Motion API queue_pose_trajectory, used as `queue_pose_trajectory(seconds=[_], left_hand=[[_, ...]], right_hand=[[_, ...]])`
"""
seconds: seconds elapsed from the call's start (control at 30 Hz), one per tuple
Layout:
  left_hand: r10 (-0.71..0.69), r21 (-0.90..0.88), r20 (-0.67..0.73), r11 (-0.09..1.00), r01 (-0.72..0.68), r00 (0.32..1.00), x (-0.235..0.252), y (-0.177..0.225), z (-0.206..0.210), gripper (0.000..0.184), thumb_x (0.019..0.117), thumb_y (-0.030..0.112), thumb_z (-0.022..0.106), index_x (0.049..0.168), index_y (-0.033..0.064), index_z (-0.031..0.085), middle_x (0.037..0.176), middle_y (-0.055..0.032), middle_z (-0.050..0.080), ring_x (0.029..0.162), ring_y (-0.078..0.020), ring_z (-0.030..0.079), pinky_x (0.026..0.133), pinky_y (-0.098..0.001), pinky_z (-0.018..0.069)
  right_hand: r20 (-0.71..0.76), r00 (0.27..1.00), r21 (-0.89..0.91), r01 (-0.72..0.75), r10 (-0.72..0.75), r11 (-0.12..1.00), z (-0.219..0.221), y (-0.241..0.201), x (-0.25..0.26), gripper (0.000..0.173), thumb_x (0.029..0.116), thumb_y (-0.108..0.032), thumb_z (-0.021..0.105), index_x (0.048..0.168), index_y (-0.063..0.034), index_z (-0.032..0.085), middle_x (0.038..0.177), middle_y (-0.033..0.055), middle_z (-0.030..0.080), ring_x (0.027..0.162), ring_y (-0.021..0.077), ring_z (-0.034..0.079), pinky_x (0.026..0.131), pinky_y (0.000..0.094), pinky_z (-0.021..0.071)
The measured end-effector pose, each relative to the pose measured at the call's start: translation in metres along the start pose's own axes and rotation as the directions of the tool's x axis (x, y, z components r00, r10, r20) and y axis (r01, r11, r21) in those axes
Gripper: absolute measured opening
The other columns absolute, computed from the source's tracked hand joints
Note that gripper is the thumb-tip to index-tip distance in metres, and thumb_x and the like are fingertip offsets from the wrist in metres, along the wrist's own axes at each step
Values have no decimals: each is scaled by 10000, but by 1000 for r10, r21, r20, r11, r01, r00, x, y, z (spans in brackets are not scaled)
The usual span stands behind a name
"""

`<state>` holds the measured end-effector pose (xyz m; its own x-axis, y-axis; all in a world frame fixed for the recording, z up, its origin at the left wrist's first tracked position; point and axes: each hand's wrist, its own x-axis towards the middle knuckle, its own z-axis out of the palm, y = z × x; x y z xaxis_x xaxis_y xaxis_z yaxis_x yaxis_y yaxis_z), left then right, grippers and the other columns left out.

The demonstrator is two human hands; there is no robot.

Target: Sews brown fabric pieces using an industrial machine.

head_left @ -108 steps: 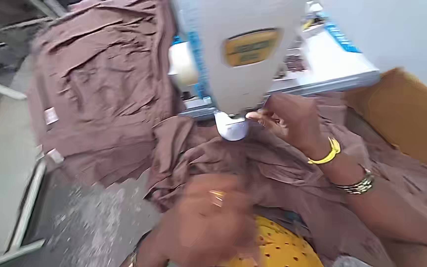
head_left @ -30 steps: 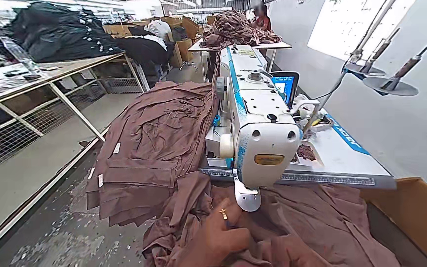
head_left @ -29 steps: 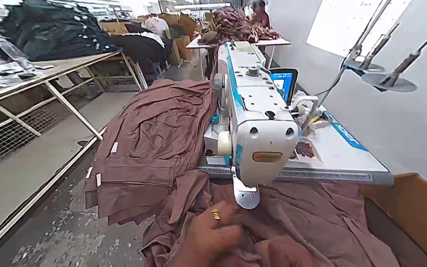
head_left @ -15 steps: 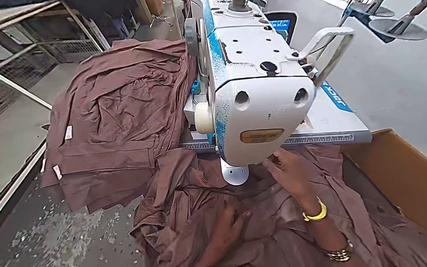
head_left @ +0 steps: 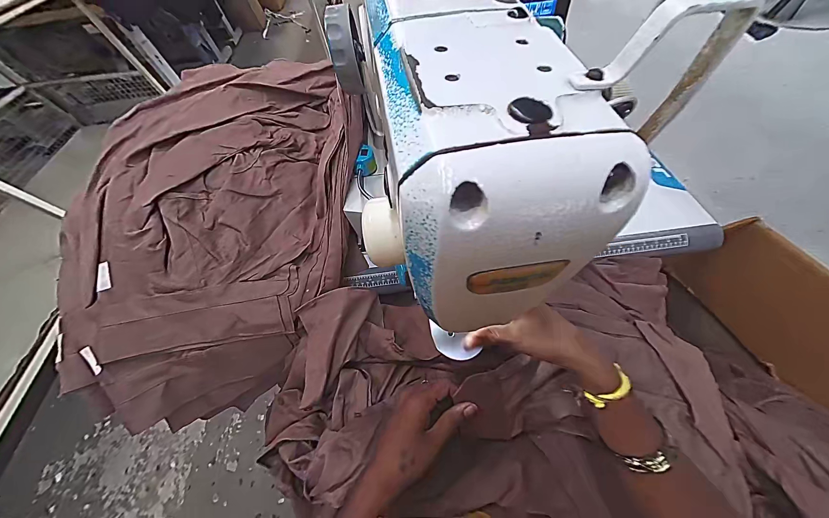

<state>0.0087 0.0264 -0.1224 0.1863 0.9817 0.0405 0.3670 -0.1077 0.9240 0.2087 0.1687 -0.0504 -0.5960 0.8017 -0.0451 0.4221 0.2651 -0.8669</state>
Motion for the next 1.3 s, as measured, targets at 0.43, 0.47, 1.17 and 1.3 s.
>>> queue_pose_trajectory(seconds=[0.43, 0.47, 1.17, 1.3], left_hand=[[-299, -416, -102, 879, 233, 949, 57, 40, -39, 228, 942, 179, 716, 919, 96, 505, 708, 29, 572, 538, -46, 559, 507, -203, 498], [-289, -395, -128, 892, 218, 949, 58, 39, -38, 230, 932, 184, 720, 936, 89, 510, 777, 22, 568, 637, -45, 565, 600, -209, 496], [-61, 59, -7, 996, 61, 998, 4, 31, -16, 402, 1002, 399, 595, 1062, 28, 736, 843, -41, 741, 733, -140, 718, 705, -386, 613], [-131, -560, 190, 800, 217, 973, 8, 56, -25, 233, 1073, 217, 501, 959, 155, 694, 759, 85, 712, 600, -11, 656, 562, -211, 571]], right_hand=[[-210, 977, -141, -60, 29, 988, -5, -3, 0, 230, 972, -325, 639, 908, -107, 677, 723, -79, 565, 649, -11, 504, 625, 245, 426], [-205, 978, -154, -59, 27, 986, -7, -4, 2, 234, 974, -321, 640, 908, -99, 676, 723, -68, 565, 656, 5, 508, 630, 258, 429], [-446, 843, -733, -151, -301, 664, -54, 57, 38, 192, 988, -66, 605, 1069, 34, 747, 1066, 242, 695, 975, 443, 680, 777, 557, 560], [-435, 786, -779, -84, -439, 621, -48, 72, 41, 182, 949, 3, 589, 1034, 38, 746, 997, 233, 703, 932, 434, 694, 738, 529, 573]])
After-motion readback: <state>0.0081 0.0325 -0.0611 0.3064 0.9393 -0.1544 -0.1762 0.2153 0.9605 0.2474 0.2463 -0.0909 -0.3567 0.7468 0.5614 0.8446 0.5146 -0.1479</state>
